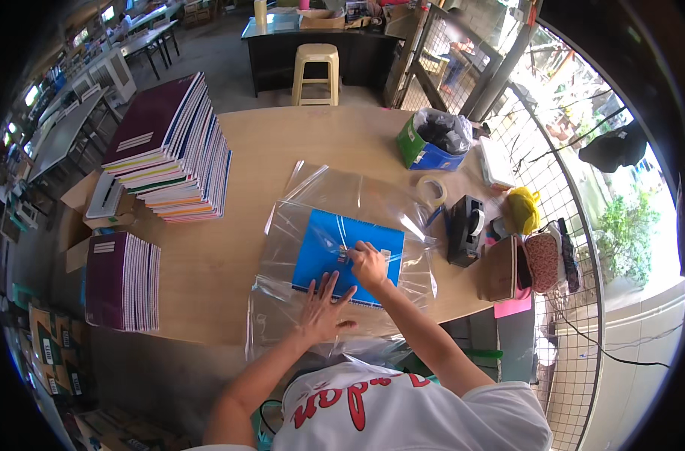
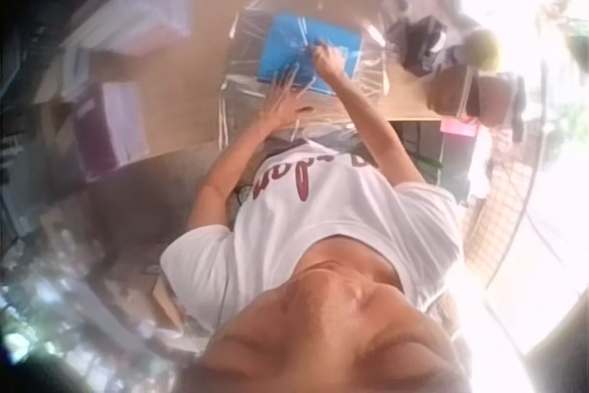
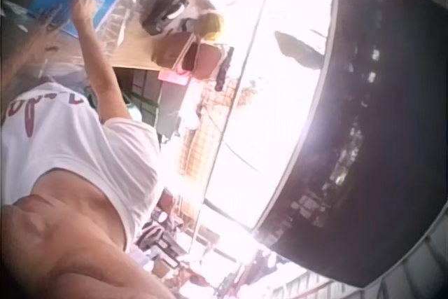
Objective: The person wraps a stack of notebooks in a plastic sheet and secures them with adhesive tape using a tape dispenser.
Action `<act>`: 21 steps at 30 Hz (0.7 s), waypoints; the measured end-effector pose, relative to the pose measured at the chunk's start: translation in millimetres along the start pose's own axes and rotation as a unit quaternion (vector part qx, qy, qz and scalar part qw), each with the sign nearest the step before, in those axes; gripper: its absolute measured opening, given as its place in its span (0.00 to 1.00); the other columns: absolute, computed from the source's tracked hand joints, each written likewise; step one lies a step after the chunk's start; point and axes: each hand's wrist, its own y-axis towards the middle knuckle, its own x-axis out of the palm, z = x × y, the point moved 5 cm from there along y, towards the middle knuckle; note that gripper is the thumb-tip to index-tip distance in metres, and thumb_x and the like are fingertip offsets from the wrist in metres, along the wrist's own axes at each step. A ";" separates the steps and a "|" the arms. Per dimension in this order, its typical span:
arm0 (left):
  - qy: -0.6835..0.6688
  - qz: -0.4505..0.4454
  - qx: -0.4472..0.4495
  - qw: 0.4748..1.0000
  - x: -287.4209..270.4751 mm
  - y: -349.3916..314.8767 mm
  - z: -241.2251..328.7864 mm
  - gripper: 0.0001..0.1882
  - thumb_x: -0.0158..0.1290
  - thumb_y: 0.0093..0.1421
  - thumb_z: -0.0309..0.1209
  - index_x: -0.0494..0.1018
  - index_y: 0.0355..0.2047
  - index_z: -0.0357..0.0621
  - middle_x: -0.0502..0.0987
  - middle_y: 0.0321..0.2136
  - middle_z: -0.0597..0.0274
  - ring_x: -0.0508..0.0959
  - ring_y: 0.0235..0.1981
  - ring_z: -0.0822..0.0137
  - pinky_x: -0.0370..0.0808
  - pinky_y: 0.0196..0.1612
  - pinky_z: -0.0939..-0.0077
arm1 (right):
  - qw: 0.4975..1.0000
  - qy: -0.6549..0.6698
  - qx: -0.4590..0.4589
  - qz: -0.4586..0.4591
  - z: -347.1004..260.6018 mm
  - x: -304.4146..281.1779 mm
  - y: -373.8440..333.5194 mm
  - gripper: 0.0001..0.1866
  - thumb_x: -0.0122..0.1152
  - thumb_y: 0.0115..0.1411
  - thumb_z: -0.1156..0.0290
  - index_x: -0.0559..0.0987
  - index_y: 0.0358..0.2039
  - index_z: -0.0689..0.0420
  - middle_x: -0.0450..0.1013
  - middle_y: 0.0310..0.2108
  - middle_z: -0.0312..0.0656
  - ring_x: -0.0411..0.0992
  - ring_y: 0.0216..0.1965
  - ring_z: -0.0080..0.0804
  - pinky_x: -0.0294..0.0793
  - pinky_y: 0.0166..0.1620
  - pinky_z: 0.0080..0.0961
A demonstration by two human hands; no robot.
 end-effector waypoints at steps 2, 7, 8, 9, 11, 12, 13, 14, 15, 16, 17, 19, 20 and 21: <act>-0.017 0.010 -0.007 1.000 -2.1 5.3 3.9 0.52 0.60 0.47 0.65 0.51 0.70 0.74 0.37 0.71 0.36 0.41 0.71 0.34 0.41 0.65 0.26 | 1.000 -0.001 0.007 0.027 2.1 0.4 -0.2 0.09 0.58 0.47 0.76 0.84 0.28 0.53 0.71 0.28 0.40 0.74 0.34 0.40 0.77 0.36 0.36; 0.057 -0.017 -0.059 0.996 1.8 40.7 -1.8 0.52 0.58 0.44 0.69 0.55 0.69 0.75 0.34 0.71 0.34 0.35 0.70 0.27 0.38 0.58 0.13 | 0.997 -0.001 0.014 0.075 -3.9 -10.9 0.2 0.09 0.58 0.46 0.77 0.84 0.28 0.53 0.71 0.27 0.40 0.74 0.33 0.40 0.76 0.34 0.36; 0.059 -0.016 -0.061 0.996 3.8 45.8 -3.0 0.52 0.58 0.44 0.69 0.55 0.69 0.75 0.34 0.71 0.34 0.35 0.70 0.27 0.38 0.58 0.13 | 0.998 0.005 0.018 0.061 -6.7 -14.1 1.7 0.09 0.58 0.46 0.77 0.83 0.27 0.54 0.71 0.27 0.40 0.74 0.34 0.41 0.76 0.34 0.36; 0.067 -0.018 -0.080 0.994 5.7 50.0 -5.5 0.54 0.59 0.42 0.70 0.55 0.69 0.75 0.34 0.71 0.35 0.35 0.69 0.26 0.38 0.58 0.13 | 0.999 0.011 0.022 0.048 -10.6 -16.3 3.9 0.09 0.58 0.46 0.77 0.83 0.27 0.54 0.71 0.27 0.40 0.74 0.34 0.41 0.76 0.34 0.35; 0.071 -0.021 -0.091 0.993 2.1 62.0 -3.6 0.55 0.59 0.40 0.71 0.55 0.68 0.75 0.35 0.71 0.35 0.35 0.69 0.25 0.39 0.57 0.12 | 0.999 0.003 0.022 0.041 -9.6 -17.6 -1.2 0.07 0.58 0.45 0.77 0.82 0.26 0.55 0.71 0.28 0.41 0.74 0.34 0.42 0.76 0.35 0.36; 0.077 -0.046 -0.096 0.991 2.1 66.1 -4.4 0.58 0.58 0.39 0.73 0.54 0.69 0.71 0.34 0.70 0.33 0.34 0.68 0.23 0.39 0.56 0.11 | 0.999 -0.002 0.018 0.034 -9.9 -16.8 -2.1 0.05 0.58 0.45 0.77 0.81 0.24 0.56 0.72 0.30 0.41 0.73 0.35 0.42 0.76 0.36 0.37; 0.084 -0.075 -0.100 0.989 5.0 66.7 -4.1 0.61 0.57 0.37 0.75 0.53 0.70 0.68 0.33 0.70 0.31 0.32 0.68 0.21 0.39 0.56 0.10 | 0.999 -0.002 0.022 0.033 -8.9 -15.0 -3.5 0.05 0.58 0.45 0.77 0.81 0.24 0.56 0.72 0.30 0.41 0.73 0.35 0.42 0.76 0.36 0.37; 0.083 -0.078 -0.098 0.989 9.0 67.4 -4.3 0.61 0.57 0.37 0.75 0.53 0.70 0.68 0.33 0.70 0.31 0.32 0.68 0.21 0.39 0.56 0.10 | 0.999 0.002 0.018 0.032 -9.0 -12.6 -3.9 0.05 0.59 0.45 0.76 0.81 0.25 0.56 0.72 0.30 0.41 0.73 0.35 0.42 0.76 0.36 0.37; 0.083 -0.051 -0.098 0.990 9.0 68.7 -4.7 0.61 0.57 0.36 0.76 0.55 0.69 0.66 0.33 0.70 0.31 0.32 0.68 0.21 0.39 0.55 0.10 | 0.999 0.006 0.013 0.030 -9.5 -10.2 -4.4 0.05 0.59 0.45 0.75 0.81 0.25 0.56 0.72 0.30 0.41 0.73 0.35 0.43 0.76 0.37 0.38; 0.083 -0.020 -0.097 0.992 7.5 70.7 -5.1 0.62 0.57 0.35 0.76 0.57 0.69 0.64 0.34 0.70 0.31 0.32 0.68 0.20 0.39 0.55 0.09 | 0.999 0.005 0.014 0.031 -7.6 -7.4 -4.0 0.05 0.59 0.45 0.75 0.81 0.25 0.56 0.72 0.30 0.41 0.73 0.35 0.43 0.76 0.37 0.38; 0.083 -0.020 -0.097 0.992 8.9 71.9 -5.5 0.62 0.57 0.35 0.76 0.57 0.69 0.64 0.34 0.70 0.31 0.32 0.68 0.20 0.39 0.55 0.09 | 1.000 0.004 0.004 0.015 -7.3 -2.9 -3.2 0.04 0.60 0.46 0.74 0.81 0.25 0.56 0.72 0.30 0.41 0.73 0.36 0.42 0.76 0.37 0.39; 0.136 -0.040 -0.128 0.982 7.8 74.4 -7.0 0.65 0.57 0.32 0.78 0.57 0.69 0.62 0.34 0.69 0.28 0.32 0.67 0.19 0.37 0.57 0.11 | 1.000 0.003 -0.005 0.001 -7.0 -0.2 -2.8 0.04 0.60 0.46 0.74 0.81 0.25 0.56 0.72 0.31 0.41 0.73 0.37 0.42 0.76 0.38 0.40; 0.136 -0.040 -0.127 0.982 4.0 72.0 -6.3 0.65 0.57 0.32 0.78 0.57 0.69 0.62 0.34 0.69 0.28 0.32 0.67 0.19 0.37 0.57 0.11 | 0.999 0.010 -0.001 -0.037 -6.6 1.8 -3.1 0.06 0.59 0.48 0.73 0.81 0.28 0.57 0.72 0.34 0.41 0.73 0.39 0.42 0.76 0.39 0.40; 0.105 -0.032 -0.097 0.989 -0.9 65.4 -5.6 0.61 0.59 0.37 0.73 0.57 0.69 0.60 0.38 0.69 0.32 0.36 0.68 0.22 0.36 0.58 0.12 | 0.997 0.017 0.003 -0.075 -6.1 3.4 -4.1 0.08 0.58 0.50 0.72 0.80 0.30 0.58 0.72 0.36 0.41 0.72 0.41 0.42 0.75 0.41 0.39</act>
